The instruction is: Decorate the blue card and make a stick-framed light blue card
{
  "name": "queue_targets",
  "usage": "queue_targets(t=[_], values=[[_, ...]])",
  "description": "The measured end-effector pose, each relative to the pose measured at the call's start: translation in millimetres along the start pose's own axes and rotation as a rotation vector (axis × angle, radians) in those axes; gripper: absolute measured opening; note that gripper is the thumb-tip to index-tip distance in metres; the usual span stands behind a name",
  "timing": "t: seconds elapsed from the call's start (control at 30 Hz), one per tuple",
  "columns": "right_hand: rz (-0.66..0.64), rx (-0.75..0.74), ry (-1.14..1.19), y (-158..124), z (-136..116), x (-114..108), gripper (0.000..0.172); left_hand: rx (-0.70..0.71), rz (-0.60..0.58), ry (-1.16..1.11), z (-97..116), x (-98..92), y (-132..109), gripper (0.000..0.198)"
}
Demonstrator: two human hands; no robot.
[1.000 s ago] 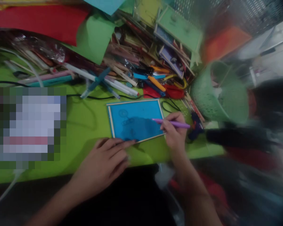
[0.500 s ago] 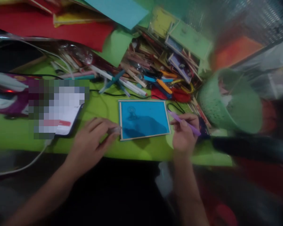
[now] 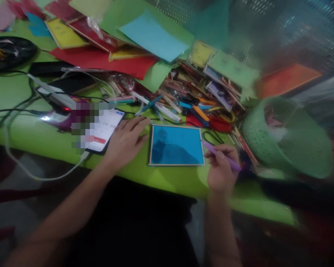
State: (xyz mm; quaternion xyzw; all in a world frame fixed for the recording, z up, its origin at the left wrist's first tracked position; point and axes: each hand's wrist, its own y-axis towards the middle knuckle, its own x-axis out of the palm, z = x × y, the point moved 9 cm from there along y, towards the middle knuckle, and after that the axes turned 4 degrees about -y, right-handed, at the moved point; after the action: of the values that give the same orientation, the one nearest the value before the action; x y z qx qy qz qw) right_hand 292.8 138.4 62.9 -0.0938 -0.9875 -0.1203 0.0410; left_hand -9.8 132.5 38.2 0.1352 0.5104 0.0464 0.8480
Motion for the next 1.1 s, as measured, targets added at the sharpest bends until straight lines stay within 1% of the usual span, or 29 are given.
queue_targets(t=[0.17,0.27,0.37,0.6,0.77,0.97,1.1], values=[[-0.01,-0.009,-0.009,-0.9,-1.8,0.7,0.004,0.068,-0.064,-0.072,16.6,2.0,-27.1,0.037],[-0.015,-0.016,-0.017,-0.8,-2.5,2.3,0.002,0.119,-0.088,-0.113,21.9,5.5,-39.5,0.037],[0.01,-0.009,-0.019,0.7,-0.9,0.8,0.004,0.161,-0.098,-0.122,24.0,9.7,-45.8,0.04],[0.038,-0.004,-0.038,4.6,1.6,-1.8,0.005,0.209,-0.11,-0.085,28.2,13.4,-46.6,0.036],[0.043,-0.001,-0.053,5.6,3.4,-1.3,0.004,0.205,-0.109,-0.107,28.0,12.1,-46.0,0.035],[0.033,0.024,-0.113,7.9,9.1,-1.4,0.005,0.234,-0.117,-0.135,28.3,12.2,-46.6,0.035],[0.022,0.031,-0.163,9.0,10.8,-0.9,0.005,0.264,-0.115,-0.169,27.5,10.3,-48.1,0.03]])
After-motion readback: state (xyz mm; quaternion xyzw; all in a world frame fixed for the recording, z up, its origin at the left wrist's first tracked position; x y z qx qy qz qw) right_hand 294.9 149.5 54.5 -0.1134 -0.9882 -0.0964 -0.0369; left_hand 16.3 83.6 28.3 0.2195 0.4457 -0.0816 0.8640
